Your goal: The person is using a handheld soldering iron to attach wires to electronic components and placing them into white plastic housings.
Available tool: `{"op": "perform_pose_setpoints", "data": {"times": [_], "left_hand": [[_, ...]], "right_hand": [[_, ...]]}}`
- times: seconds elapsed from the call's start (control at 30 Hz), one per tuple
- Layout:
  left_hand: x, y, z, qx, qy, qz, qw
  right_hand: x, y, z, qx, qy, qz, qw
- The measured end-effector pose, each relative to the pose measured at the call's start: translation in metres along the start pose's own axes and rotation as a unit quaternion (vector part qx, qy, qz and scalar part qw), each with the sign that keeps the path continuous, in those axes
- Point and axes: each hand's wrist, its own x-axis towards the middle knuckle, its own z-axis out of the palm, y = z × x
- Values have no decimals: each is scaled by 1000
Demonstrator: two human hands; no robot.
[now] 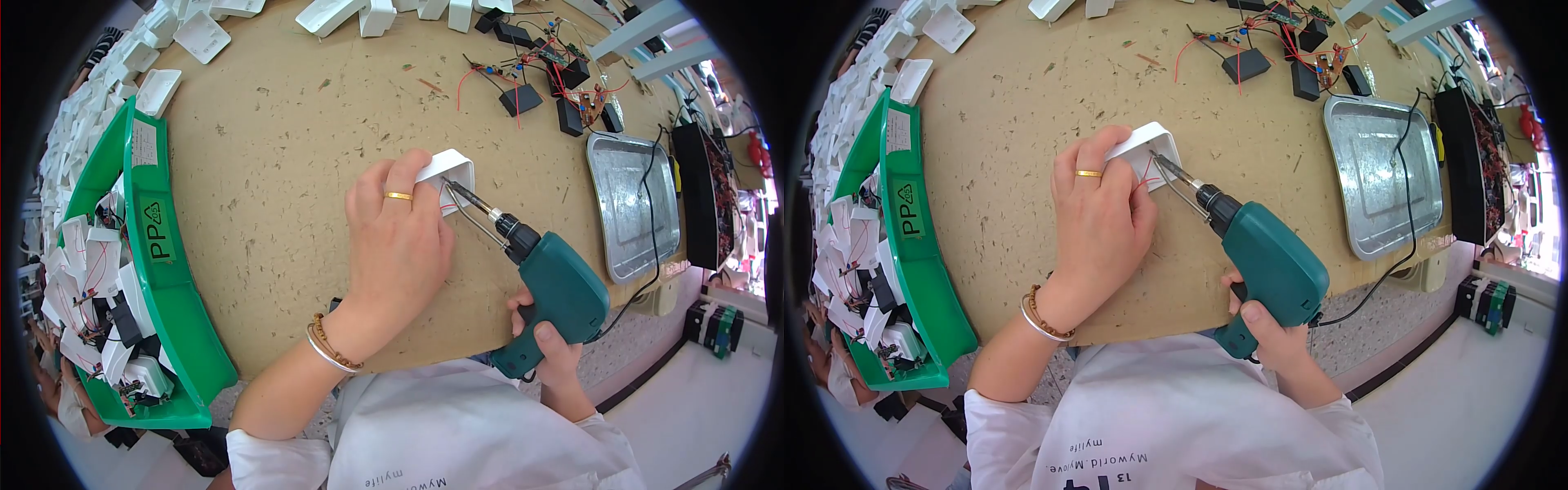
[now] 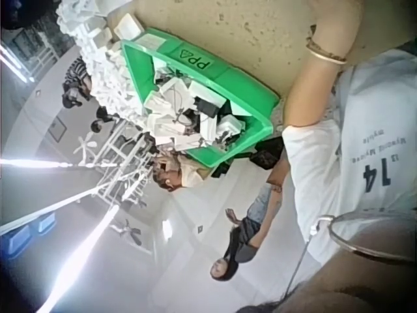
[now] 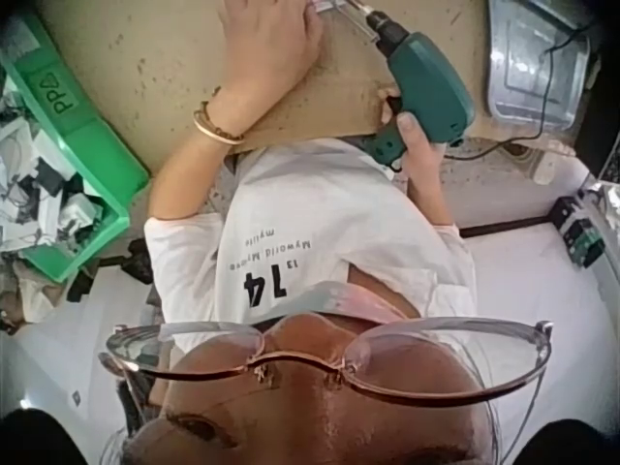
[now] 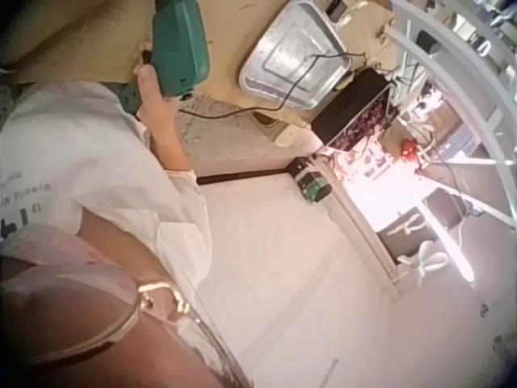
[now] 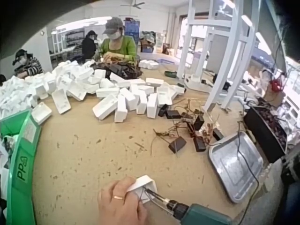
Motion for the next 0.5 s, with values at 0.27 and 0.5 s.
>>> {"op": "perform_pose_setpoints", "data": {"times": [0.27, 0.5], "left_hand": [[0, 0, 0, -4, 2, -3, 1000], [0, 0, 1, -4, 4, 0, 1000]], "right_hand": [[1, 3, -3, -12, -12, -12, 1000], [-2, 6, -8, 34, -7, -16, 999]]}}
